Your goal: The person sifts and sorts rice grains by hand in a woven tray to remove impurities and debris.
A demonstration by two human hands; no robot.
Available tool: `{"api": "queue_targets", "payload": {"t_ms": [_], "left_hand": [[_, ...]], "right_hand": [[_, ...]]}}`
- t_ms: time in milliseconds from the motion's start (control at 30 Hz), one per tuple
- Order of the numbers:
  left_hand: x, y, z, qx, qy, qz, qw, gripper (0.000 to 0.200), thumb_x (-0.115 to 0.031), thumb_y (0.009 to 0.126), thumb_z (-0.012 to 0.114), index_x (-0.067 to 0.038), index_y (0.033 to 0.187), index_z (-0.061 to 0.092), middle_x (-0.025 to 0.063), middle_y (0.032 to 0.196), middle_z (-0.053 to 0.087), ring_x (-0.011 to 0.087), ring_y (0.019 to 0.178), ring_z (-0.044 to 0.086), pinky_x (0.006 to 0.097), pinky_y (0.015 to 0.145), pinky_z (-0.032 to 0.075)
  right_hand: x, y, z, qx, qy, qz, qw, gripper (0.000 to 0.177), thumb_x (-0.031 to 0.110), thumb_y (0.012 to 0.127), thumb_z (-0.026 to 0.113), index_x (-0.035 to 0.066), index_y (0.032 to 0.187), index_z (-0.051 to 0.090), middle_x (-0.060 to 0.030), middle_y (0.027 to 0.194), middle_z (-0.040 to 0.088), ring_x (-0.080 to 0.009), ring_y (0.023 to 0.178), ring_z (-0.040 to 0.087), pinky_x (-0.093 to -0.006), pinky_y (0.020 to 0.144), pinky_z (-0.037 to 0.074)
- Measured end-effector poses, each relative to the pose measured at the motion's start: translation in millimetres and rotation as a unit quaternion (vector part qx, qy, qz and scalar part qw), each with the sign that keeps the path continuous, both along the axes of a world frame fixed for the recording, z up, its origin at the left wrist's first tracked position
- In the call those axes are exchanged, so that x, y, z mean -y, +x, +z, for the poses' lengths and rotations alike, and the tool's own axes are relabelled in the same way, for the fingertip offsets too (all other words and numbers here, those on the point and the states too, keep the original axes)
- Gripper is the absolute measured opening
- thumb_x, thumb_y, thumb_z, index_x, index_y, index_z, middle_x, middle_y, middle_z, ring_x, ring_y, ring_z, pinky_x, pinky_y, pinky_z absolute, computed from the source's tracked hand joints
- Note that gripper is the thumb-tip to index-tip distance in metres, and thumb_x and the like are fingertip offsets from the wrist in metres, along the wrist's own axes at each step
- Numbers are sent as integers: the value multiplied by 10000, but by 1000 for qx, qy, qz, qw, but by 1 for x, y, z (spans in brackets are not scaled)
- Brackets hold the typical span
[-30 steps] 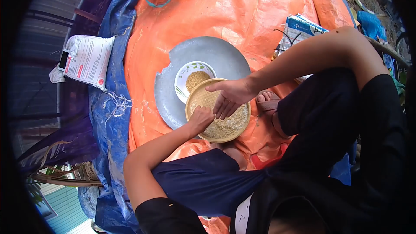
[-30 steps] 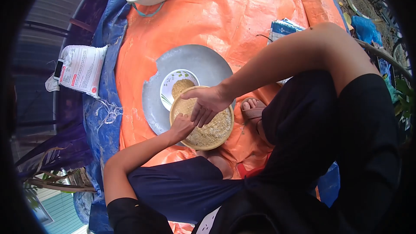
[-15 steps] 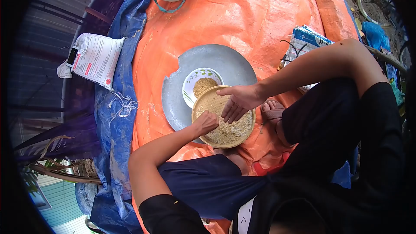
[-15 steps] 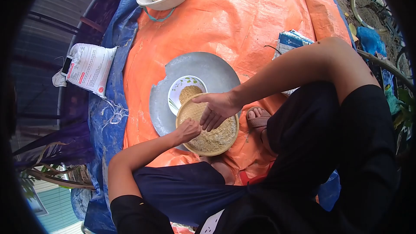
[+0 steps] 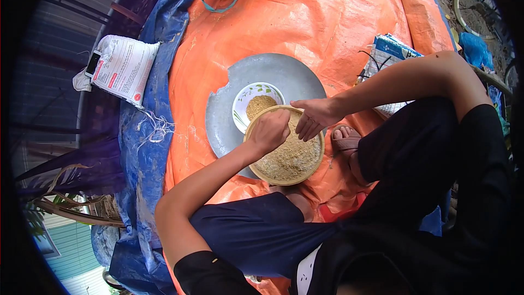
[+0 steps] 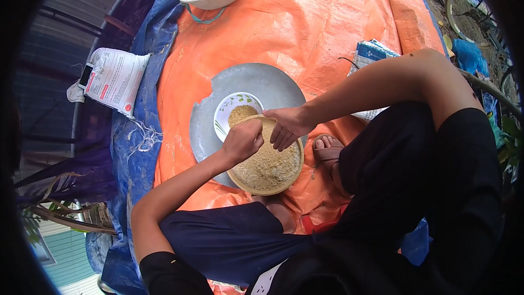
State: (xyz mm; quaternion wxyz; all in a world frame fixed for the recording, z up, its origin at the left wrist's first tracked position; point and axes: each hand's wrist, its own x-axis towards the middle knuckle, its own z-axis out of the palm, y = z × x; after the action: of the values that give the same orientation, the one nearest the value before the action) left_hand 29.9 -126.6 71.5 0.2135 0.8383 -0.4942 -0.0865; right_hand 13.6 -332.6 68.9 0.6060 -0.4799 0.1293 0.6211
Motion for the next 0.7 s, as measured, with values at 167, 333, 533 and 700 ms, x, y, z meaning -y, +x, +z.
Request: {"api": "queue_targets", "payload": {"t_ms": [167,333,533,700], "left_hand": [[28,-17,26,-32,-159,9,987,177,-77,737,681,-46,814,524,117,701,556,295,645,603,386,575,471],[30,-23,31,4,-155,-5,988,177,-99,747,688,-51,810,530,102,747,572,279,660,608,376,577,473],[-5,-31,-14,-49,-79,112,989,156,-133,803,656,-46,879,551,97,876,564,284,758,602,385,637,480],[-58,-39,-56,-21,116,-6,993,444,-219,802,680,-16,1162,517,234,1292,421,390,1187,440,440,992,389]], "right_hand": [[2,-3,-3,3,32,-92,995,793,590,965,202,-100,1255,461,-259,1250,538,-326,1186,543,-378,1021,445],[-4,-5,0,14,83,-97,992,629,471,1011,213,-29,1205,541,-184,1203,598,-286,1088,605,-354,964,485],[3,-5,5,-20,31,33,999,683,447,1013,177,-125,1129,532,-262,1123,607,-327,1054,622,-370,966,493],[3,-9,2,-22,24,75,997,689,443,1015,187,-138,1142,536,-272,1116,610,-321,1049,625,-372,962,489]]}}
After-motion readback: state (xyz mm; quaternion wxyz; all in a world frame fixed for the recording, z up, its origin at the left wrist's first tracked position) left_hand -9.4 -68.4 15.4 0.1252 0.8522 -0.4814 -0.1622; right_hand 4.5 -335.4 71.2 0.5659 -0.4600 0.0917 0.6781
